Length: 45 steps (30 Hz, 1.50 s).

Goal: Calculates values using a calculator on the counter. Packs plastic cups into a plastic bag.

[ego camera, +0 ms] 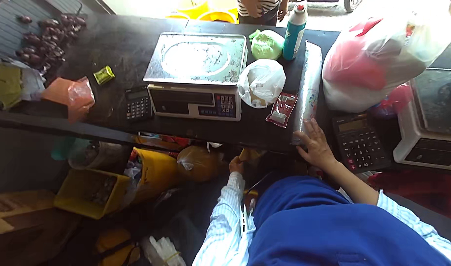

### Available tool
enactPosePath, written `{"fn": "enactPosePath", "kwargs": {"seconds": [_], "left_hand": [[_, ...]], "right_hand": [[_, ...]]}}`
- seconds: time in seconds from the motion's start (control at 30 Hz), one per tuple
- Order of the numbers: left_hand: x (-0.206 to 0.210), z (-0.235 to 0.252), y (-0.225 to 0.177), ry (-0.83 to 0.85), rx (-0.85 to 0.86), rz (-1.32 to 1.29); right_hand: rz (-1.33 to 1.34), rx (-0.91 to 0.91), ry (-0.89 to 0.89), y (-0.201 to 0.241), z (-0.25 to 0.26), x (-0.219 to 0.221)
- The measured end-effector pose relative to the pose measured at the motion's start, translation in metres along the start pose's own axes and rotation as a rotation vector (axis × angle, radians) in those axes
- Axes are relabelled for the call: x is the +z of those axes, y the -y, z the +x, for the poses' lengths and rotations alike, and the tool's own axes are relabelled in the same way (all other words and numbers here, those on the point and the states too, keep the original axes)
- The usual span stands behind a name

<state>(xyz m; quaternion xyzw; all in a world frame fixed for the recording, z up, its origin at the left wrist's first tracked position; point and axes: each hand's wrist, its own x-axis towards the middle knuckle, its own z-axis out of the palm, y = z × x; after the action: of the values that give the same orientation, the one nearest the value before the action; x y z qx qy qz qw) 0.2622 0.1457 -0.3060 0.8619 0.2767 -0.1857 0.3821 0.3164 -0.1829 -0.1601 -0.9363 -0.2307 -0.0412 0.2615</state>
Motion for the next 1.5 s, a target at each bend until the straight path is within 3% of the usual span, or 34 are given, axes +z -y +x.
{"fn": "enactPosePath", "kwargs": {"seconds": [0.2,0.33,0.47,0.57,0.77,1.03,1.1,1.23,1.27,1.3,1.33,1.43,1.47,1.5], "left_hand": [[0.000,-0.010,0.002,0.002,-0.043,-0.133],[-0.008,-0.013,-0.001,0.164,-0.056,0.053],[-0.017,-0.014,-0.001,0.346,0.048,0.155],[-0.019,-0.012,0.008,0.391,0.107,0.162],[-0.018,-0.025,0.008,0.241,0.050,0.103],[-0.016,-0.062,0.000,-0.063,-0.059,-0.327],[-0.018,-0.070,-0.001,-0.055,-0.078,-0.237],[-0.006,-0.117,-0.004,0.162,0.022,0.323],[-0.008,-0.151,-0.022,0.232,-0.019,0.439],[-0.020,-0.189,-0.059,0.426,-0.193,0.540],[-0.028,-0.220,-0.087,0.512,-0.327,0.601],[-0.031,-0.249,-0.105,0.494,-0.474,0.621],[-0.030,-0.243,-0.088,0.485,-0.421,0.601],[-0.026,-0.237,-0.057,0.364,-0.294,0.485]], "right_hand": [[0.016,0.016,-0.025,0.008,0.004,0.000],[0.014,0.041,-0.019,0.018,0.012,0.003],[0.007,0.052,-0.035,0.021,0.015,0.007],[0.002,0.058,-0.056,0.020,0.014,0.010],[0.022,0.063,-0.048,0.013,0.007,0.012],[0.172,-0.056,-0.093,-0.006,-0.036,-0.013],[0.202,-0.090,-0.100,-0.007,-0.057,-0.017],[0.255,-0.171,-0.112,-0.008,-0.092,-0.023],[0.264,-0.195,-0.111,-0.008,-0.099,-0.024],[0.278,-0.224,-0.110,-0.008,-0.105,-0.025],[0.290,-0.250,-0.111,-0.008,-0.109,-0.026],[0.256,-0.237,-0.192,-0.019,-0.120,-0.035],[0.212,-0.180,-0.269,-0.029,-0.127,-0.036],[0.155,-0.094,-0.353,-0.043,-0.137,-0.038]]}}
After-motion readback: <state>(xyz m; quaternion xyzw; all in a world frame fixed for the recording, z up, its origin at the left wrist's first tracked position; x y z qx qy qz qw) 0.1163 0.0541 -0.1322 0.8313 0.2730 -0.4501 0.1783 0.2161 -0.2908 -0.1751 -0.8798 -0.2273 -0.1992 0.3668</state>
